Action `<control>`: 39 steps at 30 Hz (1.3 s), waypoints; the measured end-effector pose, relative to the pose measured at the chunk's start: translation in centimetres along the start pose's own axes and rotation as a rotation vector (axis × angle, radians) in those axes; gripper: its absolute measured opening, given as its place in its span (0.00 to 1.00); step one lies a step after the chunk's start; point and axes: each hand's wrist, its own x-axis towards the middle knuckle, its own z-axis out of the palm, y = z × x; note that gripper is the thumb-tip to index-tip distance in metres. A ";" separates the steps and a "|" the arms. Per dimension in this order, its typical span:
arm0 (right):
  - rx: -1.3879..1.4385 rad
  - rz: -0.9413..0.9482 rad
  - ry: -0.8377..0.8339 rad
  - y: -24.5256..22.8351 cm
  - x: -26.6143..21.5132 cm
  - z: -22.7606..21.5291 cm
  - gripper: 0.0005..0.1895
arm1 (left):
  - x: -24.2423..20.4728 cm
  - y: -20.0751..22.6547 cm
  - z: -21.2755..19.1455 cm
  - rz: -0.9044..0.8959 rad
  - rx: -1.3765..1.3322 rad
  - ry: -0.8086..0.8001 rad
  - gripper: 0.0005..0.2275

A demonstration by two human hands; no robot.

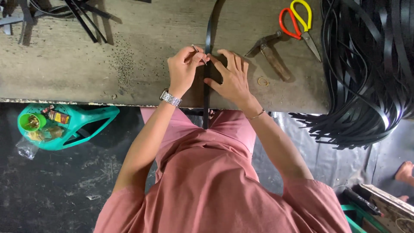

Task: Hammering a long black leather strip on a workbench to flatten or secure it during production.

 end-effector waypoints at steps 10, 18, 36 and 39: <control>0.012 0.006 -0.029 0.1 0.1 -0.2 0.37 | 0.4 -0.6 0.1 0.080 0.151 -0.026 0.04; 0.012 -0.015 0.019 0.2 0.0 0.1 0.36 | 0.5 -0.8 0.1 0.171 0.224 -0.055 0.05; -0.382 0.181 0.337 3.8 -2.6 -6.4 0.14 | -1.1 -1.7 0.5 0.413 0.463 -0.139 0.06; -0.672 0.340 0.175 8.2 -5.0 -6.5 0.22 | -0.9 -1.7 0.6 0.418 0.452 -0.160 0.07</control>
